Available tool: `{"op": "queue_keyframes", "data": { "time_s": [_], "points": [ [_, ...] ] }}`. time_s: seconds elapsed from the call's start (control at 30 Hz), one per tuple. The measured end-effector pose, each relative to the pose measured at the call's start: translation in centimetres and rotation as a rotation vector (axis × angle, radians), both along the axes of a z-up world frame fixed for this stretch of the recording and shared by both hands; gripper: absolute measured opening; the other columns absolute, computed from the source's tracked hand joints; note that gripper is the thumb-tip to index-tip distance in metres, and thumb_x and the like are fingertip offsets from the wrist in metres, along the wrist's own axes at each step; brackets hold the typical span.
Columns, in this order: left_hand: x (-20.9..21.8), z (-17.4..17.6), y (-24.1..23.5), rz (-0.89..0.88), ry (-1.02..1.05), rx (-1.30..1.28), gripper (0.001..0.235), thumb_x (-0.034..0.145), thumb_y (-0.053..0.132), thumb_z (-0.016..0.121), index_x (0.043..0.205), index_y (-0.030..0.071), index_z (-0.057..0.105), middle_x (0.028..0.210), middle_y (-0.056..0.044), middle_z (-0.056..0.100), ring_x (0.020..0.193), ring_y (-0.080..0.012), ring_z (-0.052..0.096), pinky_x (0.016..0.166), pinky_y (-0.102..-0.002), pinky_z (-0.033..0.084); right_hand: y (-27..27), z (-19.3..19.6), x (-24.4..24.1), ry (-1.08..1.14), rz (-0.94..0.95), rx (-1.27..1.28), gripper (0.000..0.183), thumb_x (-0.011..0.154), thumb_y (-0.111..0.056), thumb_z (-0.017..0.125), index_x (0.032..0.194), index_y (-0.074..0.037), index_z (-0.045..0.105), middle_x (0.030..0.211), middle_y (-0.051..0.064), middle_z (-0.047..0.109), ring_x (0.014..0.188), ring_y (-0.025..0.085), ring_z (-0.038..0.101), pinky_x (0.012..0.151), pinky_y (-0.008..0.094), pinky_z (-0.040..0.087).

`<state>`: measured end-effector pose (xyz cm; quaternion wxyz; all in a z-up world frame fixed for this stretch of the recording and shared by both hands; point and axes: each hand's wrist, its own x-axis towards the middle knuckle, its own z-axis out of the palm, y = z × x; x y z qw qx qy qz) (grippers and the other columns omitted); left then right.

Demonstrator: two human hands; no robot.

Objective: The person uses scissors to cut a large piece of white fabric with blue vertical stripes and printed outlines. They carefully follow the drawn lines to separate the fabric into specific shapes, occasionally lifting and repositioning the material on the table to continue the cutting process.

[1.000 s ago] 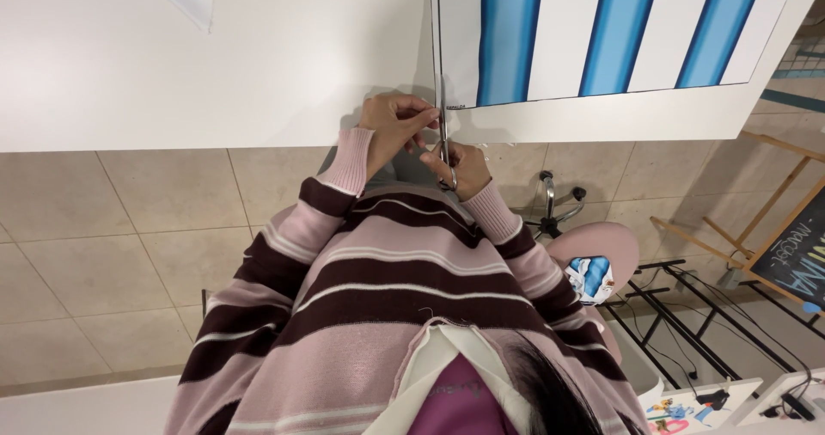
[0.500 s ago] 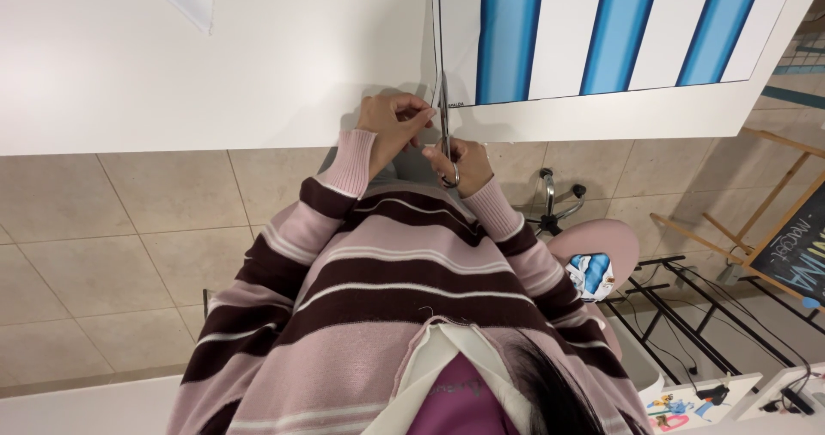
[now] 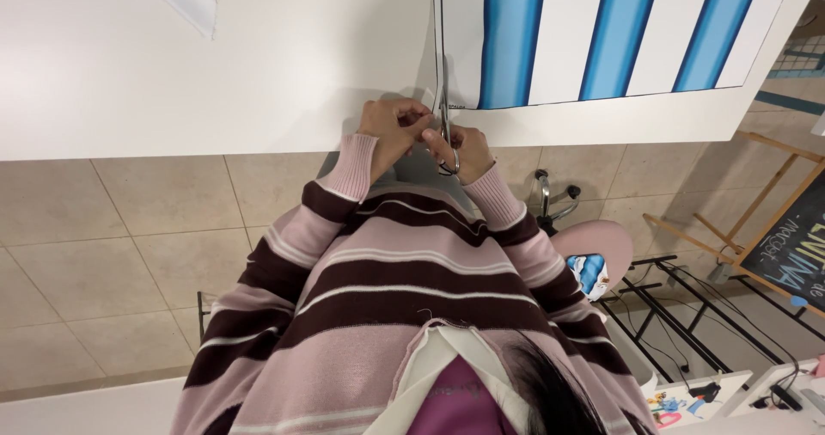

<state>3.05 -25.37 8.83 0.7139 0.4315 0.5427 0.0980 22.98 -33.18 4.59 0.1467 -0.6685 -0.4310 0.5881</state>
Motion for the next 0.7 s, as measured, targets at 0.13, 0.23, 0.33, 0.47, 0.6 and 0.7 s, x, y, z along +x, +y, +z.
{"op": "queue_keyframes", "data": {
  "time_s": [0.13, 0.23, 0.33, 0.47, 0.6, 0.7],
  "points": [
    [-0.2, -0.1, -0.1, -0.005, -0.011, 0.023, 0.020, 0.095, 0.021, 0.069, 0.102, 0.003, 0.077, 0.077, -0.005, 0.077, 0.053, -0.0084, 0.065, 0.052, -0.024, 0.055, 0.0, 0.7, -0.4, -0.016, -0.013, -0.060, 0.052, 0.092, -0.051, 0.072, 0.075, -0.002, 0.067, 0.056, 0.002, 0.061, 0.049, 0.009, 0.061, 0.046, 0.025, 0.047],
    [-0.2, -0.3, -0.2, -0.005, -0.012, 0.028, 0.020, 0.096, 0.021, 0.069, 0.101, 0.003, 0.077, 0.077, -0.005, 0.077, 0.053, -0.0083, 0.065, 0.051, -0.024, 0.055, 0.1, 1.0, -0.6, 0.005, -0.045, -0.084, 0.051, 0.091, -0.049, 0.074, 0.074, -0.002, 0.065, 0.056, 0.002, 0.059, 0.047, 0.009, 0.059, 0.043, 0.025, 0.046],
    [-0.4, -0.3, -0.1, -0.005, -0.010, 0.006, 0.021, 0.095, 0.022, 0.069, 0.101, 0.003, 0.077, 0.076, -0.005, 0.077, 0.053, -0.0087, 0.065, 0.051, -0.024, 0.055, 0.3, 1.6, -1.0, 0.031, -0.088, -0.116, 0.051, 0.090, -0.047, 0.076, 0.072, -0.001, 0.062, 0.057, 0.002, 0.058, 0.045, 0.010, 0.058, 0.041, 0.026, 0.045],
    [-0.4, -0.9, -0.2, -0.022, 0.017, 0.028, 0.021, 0.094, 0.022, 0.069, 0.102, 0.003, 0.076, 0.077, -0.005, 0.077, 0.053, -0.0093, 0.066, 0.052, -0.024, 0.056, 0.4, 1.6, -0.9, 0.063, -0.120, -0.130, 0.051, 0.090, -0.045, 0.076, 0.071, -0.001, 0.061, 0.058, 0.002, 0.058, 0.045, 0.010, 0.057, 0.040, 0.027, 0.043],
    [-0.3, -1.6, -0.5, -0.028, 0.023, 0.044, 0.021, 0.093, 0.022, 0.070, 0.102, 0.004, 0.078, 0.077, -0.005, 0.078, 0.055, -0.0095, 0.068, 0.055, -0.023, 0.057, 1.0, 1.4, -0.6, 0.083, -0.086, -0.122, 0.054, 0.093, -0.050, 0.072, 0.070, -0.002, 0.063, 0.057, 0.003, 0.058, 0.047, 0.011, 0.059, 0.043, 0.027, 0.045],
    [-0.4, -2.0, -0.5, -0.024, 0.010, 0.089, 0.021, 0.093, 0.022, 0.071, 0.102, 0.004, 0.079, 0.077, -0.006, 0.078, 0.057, -0.0092, 0.069, 0.056, -0.023, 0.058, 1.7, 0.9, -0.4, 0.046, -0.032, -0.087, 0.057, 0.093, -0.055, 0.068, 0.070, -0.003, 0.065, 0.058, 0.003, 0.061, 0.050, 0.011, 0.063, 0.047, 0.026, 0.049]
  ]
}}
